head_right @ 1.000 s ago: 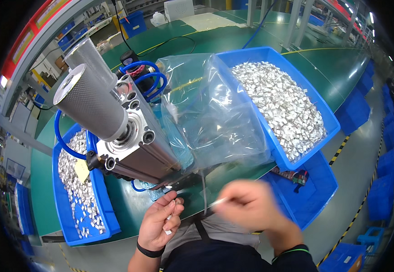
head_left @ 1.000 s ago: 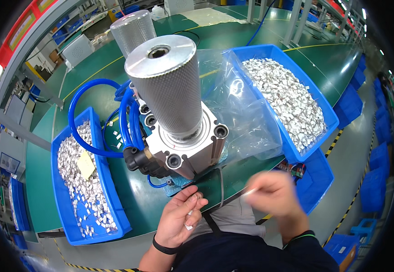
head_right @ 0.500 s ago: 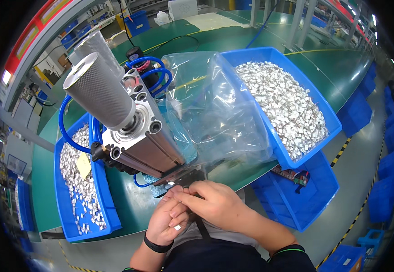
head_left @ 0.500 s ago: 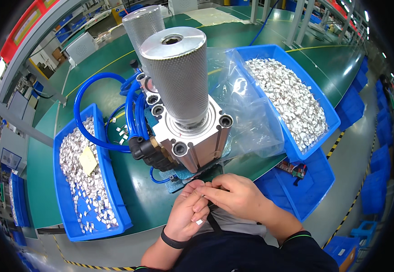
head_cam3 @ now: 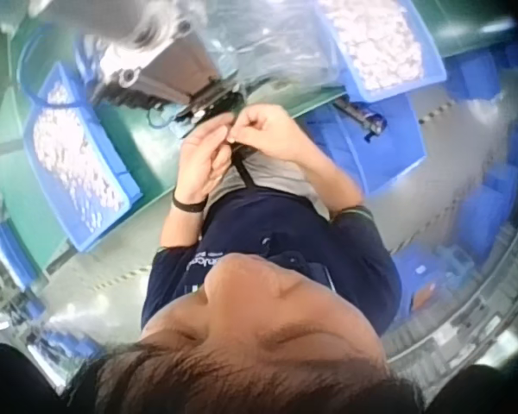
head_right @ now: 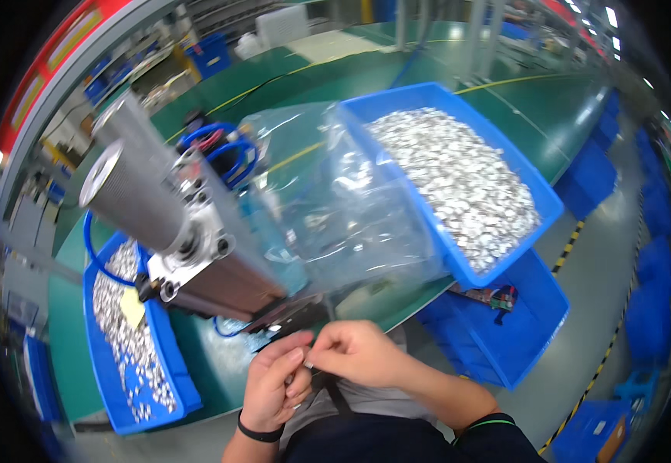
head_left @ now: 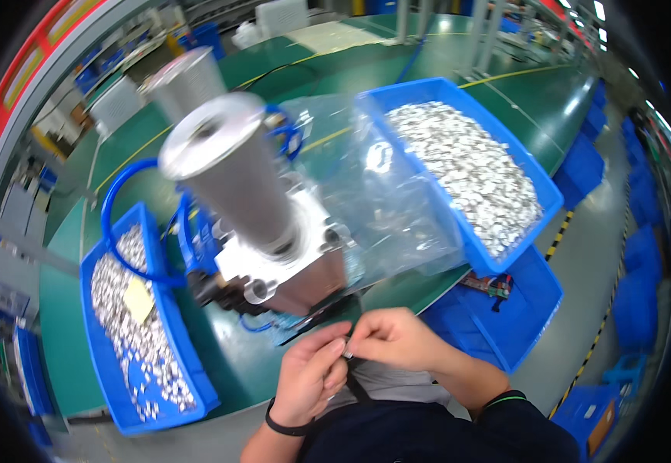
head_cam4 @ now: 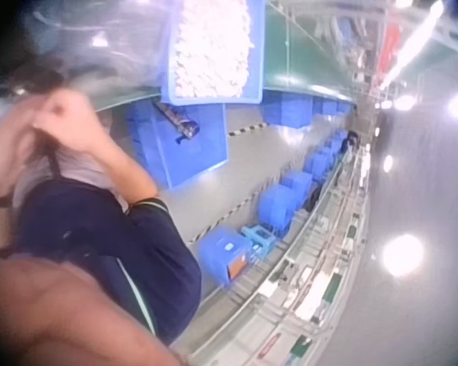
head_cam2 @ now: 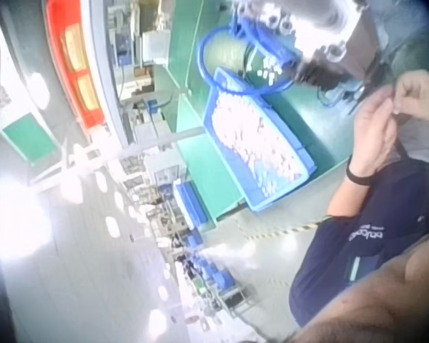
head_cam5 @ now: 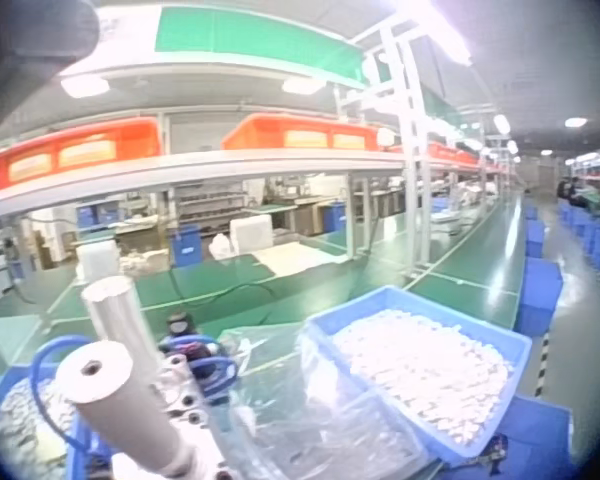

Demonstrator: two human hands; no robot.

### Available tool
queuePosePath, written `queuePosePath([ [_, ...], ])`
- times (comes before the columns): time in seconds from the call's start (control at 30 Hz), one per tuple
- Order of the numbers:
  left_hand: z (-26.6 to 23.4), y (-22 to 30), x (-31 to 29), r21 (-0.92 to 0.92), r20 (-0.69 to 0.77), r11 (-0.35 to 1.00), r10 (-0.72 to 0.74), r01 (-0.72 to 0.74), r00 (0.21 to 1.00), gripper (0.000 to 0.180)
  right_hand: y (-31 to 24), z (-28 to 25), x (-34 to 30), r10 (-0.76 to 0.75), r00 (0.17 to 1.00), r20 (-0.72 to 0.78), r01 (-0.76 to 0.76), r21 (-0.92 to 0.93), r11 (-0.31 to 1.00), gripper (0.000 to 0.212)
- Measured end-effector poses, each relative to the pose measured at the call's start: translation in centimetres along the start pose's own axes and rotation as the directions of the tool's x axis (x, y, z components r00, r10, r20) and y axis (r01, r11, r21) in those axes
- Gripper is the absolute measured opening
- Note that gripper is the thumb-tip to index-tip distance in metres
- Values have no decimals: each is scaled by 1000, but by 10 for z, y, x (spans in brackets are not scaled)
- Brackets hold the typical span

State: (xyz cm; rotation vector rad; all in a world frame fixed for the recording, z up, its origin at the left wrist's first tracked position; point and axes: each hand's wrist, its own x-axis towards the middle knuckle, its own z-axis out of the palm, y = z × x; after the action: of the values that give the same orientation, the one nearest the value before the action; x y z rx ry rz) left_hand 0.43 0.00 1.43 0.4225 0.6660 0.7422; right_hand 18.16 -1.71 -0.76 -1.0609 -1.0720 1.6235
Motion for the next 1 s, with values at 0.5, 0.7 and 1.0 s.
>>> queuePosePath([
  [0.5, -10, -25, 1, 254, -39, 928, 293, -274, 955, 7, -2, -2, -17, 100, 977, 190, -143, 229, 963, 9],
  [0.7, -16, -13, 4, -102, -179, 982, 141, -160, 974, 14, -9, 0, -13, 14, 999, 39, -18, 110, 994, 11],
  [1.0, -19, -9, -1, -364, -113, 925, 72, -108, 991, 48, -21, 5, 7, 92, 991, -100, -86, 65, 994, 15],
])
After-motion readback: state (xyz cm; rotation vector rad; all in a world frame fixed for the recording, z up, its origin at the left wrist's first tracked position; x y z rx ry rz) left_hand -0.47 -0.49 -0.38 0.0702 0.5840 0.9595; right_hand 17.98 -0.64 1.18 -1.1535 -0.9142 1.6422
